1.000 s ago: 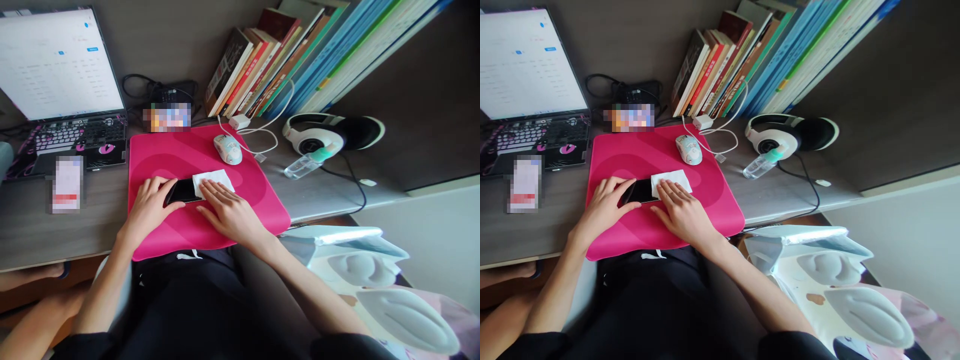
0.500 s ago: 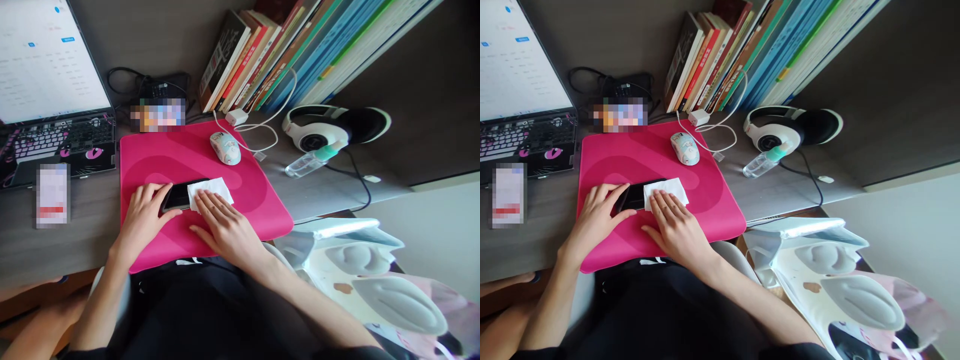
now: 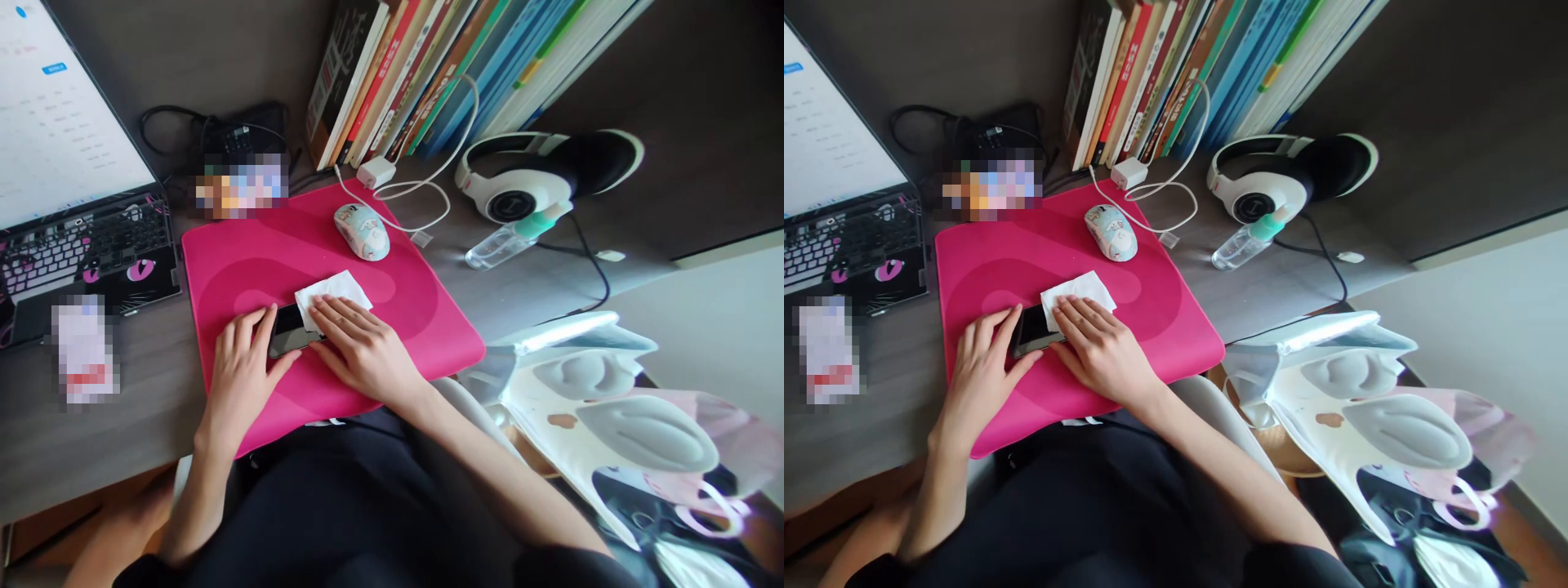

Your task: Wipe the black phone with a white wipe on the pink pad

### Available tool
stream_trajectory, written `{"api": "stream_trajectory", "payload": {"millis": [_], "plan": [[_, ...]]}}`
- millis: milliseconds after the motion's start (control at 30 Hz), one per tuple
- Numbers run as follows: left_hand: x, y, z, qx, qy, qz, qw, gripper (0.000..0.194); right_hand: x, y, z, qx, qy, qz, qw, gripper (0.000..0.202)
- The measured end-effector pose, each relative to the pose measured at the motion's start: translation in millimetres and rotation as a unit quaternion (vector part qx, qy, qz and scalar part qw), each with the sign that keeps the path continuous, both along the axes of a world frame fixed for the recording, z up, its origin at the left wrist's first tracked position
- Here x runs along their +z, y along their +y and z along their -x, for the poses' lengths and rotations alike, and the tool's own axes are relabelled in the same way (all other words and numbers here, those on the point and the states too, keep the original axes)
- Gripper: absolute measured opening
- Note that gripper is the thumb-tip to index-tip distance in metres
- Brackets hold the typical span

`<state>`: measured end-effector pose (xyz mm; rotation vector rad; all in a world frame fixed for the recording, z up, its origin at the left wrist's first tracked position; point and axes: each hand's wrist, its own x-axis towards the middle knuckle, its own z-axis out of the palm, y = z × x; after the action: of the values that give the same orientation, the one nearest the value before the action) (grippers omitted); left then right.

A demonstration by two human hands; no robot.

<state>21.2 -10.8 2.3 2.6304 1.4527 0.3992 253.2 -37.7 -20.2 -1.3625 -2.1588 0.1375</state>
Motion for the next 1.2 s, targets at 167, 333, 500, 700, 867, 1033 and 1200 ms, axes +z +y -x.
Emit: {"api": "stream_trajectory", "payload": {"millis": [167,333,500,700,867,1033,1200], "plan": [[-0.2,-0.1,2.0,-0.012,-0.007,0.004,1.0,0.071,1.9,2.5,2.8,0.008,0.0,-0.01,1.0,0.048],[-2.0,-0.8,-1.2,-0.005,-0.001,-0.003,1.0,0.071,0.2,-0.7,3.0,0.013,-0.004,-0.007,1.0,0.051],[-4.4,0.4,-0.5,0.001,-0.009,-0.002,1.0,0.07,-1.9,0.2,2.6,0.022,-0.008,-0.019,1.0,0.05],[-1.0,-0.6,7.8,0.001,-0.034,0.028,0.999,0.072,-1.4,-10.6,2.9,0.015,-0.037,-0.07,0.997,0.045],[2.1,-0.6,8.9,0.009,-0.058,0.034,0.998,0.064,1.6,-25.6,6.8,0.005,-0.067,-0.072,0.995,0.044],[3.2,3.7,9.9,0.001,-0.066,0.055,0.996,0.061,0.1,-3.1,5.5,0.029,-0.032,-0.036,0.998,0.049],[1.8,0.6,7.7,0.01,-0.041,0.037,0.998,0.064,0.8,2.3,4.3,0.035,-0.054,-0.043,0.997,0.056]]}}
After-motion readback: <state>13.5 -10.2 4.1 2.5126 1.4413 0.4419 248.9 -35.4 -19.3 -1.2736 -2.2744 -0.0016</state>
